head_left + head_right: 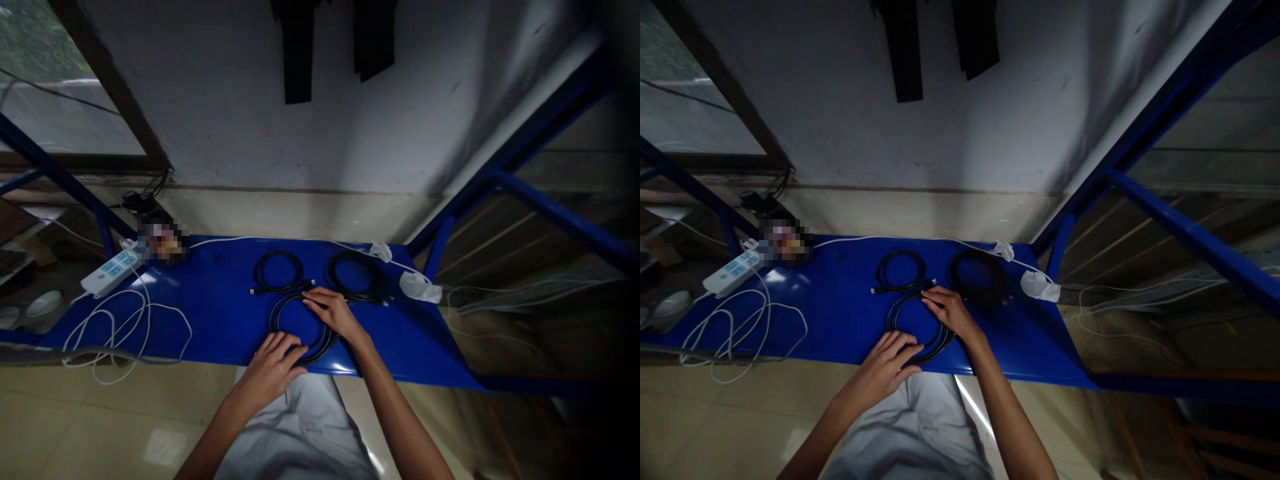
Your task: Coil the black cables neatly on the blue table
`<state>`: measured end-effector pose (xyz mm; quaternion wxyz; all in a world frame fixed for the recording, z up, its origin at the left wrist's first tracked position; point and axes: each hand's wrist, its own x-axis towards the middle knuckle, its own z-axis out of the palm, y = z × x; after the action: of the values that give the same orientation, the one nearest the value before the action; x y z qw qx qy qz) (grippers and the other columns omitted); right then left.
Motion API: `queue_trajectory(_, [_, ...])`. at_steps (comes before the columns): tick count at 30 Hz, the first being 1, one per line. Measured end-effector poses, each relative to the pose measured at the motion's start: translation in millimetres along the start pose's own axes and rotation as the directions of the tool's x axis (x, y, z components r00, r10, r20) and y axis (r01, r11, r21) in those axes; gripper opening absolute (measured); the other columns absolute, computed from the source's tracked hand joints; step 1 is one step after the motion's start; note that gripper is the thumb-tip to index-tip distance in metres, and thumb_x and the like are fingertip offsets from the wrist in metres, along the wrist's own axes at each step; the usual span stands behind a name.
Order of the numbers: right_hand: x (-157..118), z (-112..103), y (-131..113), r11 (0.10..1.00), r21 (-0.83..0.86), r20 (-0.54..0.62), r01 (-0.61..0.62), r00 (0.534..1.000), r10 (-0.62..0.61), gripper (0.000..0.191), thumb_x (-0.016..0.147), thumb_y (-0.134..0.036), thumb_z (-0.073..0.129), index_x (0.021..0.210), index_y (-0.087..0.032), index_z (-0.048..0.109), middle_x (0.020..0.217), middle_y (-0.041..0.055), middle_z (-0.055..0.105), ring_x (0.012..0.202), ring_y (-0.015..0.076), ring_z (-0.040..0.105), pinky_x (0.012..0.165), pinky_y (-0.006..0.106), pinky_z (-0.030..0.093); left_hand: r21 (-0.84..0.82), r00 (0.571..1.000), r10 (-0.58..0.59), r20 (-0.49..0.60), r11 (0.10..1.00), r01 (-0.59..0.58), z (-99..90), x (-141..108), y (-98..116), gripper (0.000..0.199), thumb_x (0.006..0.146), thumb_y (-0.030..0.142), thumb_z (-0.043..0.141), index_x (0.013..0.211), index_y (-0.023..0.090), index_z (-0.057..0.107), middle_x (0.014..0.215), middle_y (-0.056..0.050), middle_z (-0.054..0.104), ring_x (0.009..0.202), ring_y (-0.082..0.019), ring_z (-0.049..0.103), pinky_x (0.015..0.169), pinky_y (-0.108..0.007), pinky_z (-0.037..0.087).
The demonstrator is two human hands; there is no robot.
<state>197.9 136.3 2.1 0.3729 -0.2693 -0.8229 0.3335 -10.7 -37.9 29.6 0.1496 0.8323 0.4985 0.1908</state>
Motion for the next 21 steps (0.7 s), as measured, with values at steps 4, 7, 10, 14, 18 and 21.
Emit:
queue_trajectory(4, [2.3, 1.1, 0.8, 0.999, -0.028, 0.036, 0.024, 0.999, -0.023, 0.032, 0.113, -0.038, 0.061, 0.134, -0.024, 0.081, 0.119, 0.0113, 0.081, 0.106, 0.0249, 0.08, 0.095, 0.04, 0.066, 0.066, 0.997, 0.069, -0.033, 0.996, -0.066, 13.0, -5.1, -3.6, 0.041, 0.11, 0.03, 0.064, 0.15, 0.022, 0.061, 0.128, -0.011, 0.068, 0.119, -0.027, 0.063, 0.102, -0.045, 0.055])
queue_trajectory(7, [6.3, -0.2, 2.6, 0.997, -0.064, 0.043, 0.053, 0.998, -0.05, 0.033, 0.113, -0.038, 0.061, 0.135, -0.024, 0.08, 0.12, 0.0118, 0.081, 0.108, 0.0257, 0.08, 0.096, 0.04, 0.066, 0.122, 0.993, 0.105, -0.052, 0.988, -0.098, 15.5, -0.5, -9.3, 0.042, 0.11, 0.029, 0.062, 0.15, 0.018, 0.059, 0.124, -0.013, 0.066, 0.114, -0.028, 0.064, 0.099, -0.046, 0.056])
queue_trajectory(10, [15.6, -4.0, 1.0, 0.994, -0.076, 0.066, 0.085, 0.995, -0.08, 0.033, 0.113, -0.036, 0.06, 0.136, -0.024, 0.08, 0.121, 0.0119, 0.081, 0.111, 0.0264, 0.079, 0.099, 0.042, 0.066, 0.182, 0.988, 0.142, -0.064, 0.975, -0.129, 12.1, 4.3, -13.3, 0.041, 0.11, 0.023, 0.061, 0.15, 0.013, 0.058, 0.121, -0.015, 0.065, 0.11, -0.028, 0.065, 0.097, -0.046, 0.058])
queue_trajectory(14, [39.2, -10.5, -4.5, 0.989, -0.073, 0.103, 0.129, 0.987, -0.121, 0.033, 0.112, -0.036, 0.061, 0.136, -0.023, 0.08, 0.124, 0.0124, 0.08, 0.113, 0.0264, 0.079, 0.102, 0.041, 0.064, 0.216, 0.986, 0.164, -0.018, 0.964, -0.157, -3.6, 11.0, -17.3, 0.048, 0.107, 0.009, 0.057, 0.155, 0.013, 0.053, 0.125, -0.015, 0.064, 0.11, -0.027, 0.066, 0.098, -0.042, 0.061])
queue_trajectory(18, [74.9, -16.1, -3.5, 0.982, -0.08, 0.119, 0.172, 0.98, -0.162, 0.034, 0.112, -0.038, 0.061, 0.136, -0.022, 0.08, 0.125, 0.0125, 0.08, 0.114, 0.026, 0.078, 0.105, 0.04, 0.062, 0.223, 0.987, 0.154, -0.043, 0.965, -0.14, -26.3, 23.8, -28.7, 0.054, 0.107, 0.005, 0.052, 0.159, 0.017, 0.05, 0.129, -0.015, 0.062, 0.113, -0.028, 0.065, 0.1, -0.044, 0.062])
queue_trajectory(21, [107.0, -17.3, 6.4, 0.98, -0.111, 0.103, 0.166, 0.983, -0.155, 0.034, 0.111, -0.039, 0.064, 0.135, -0.022, 0.08, 0.125, 0.0121, 0.081, 0.115, 0.0264, 0.078, 0.106, 0.039, 0.06, 0.23, 0.982, 0.153, -0.114, 0.965, -0.124, -40.7, 40.3, -45.2, 0.053, 0.107, 0.005, 0.051, 0.158, 0.019, 0.051, 0.133, -0.015, 0.061, 0.117, -0.028, 0.064, 0.103, -0.045, 0.062])
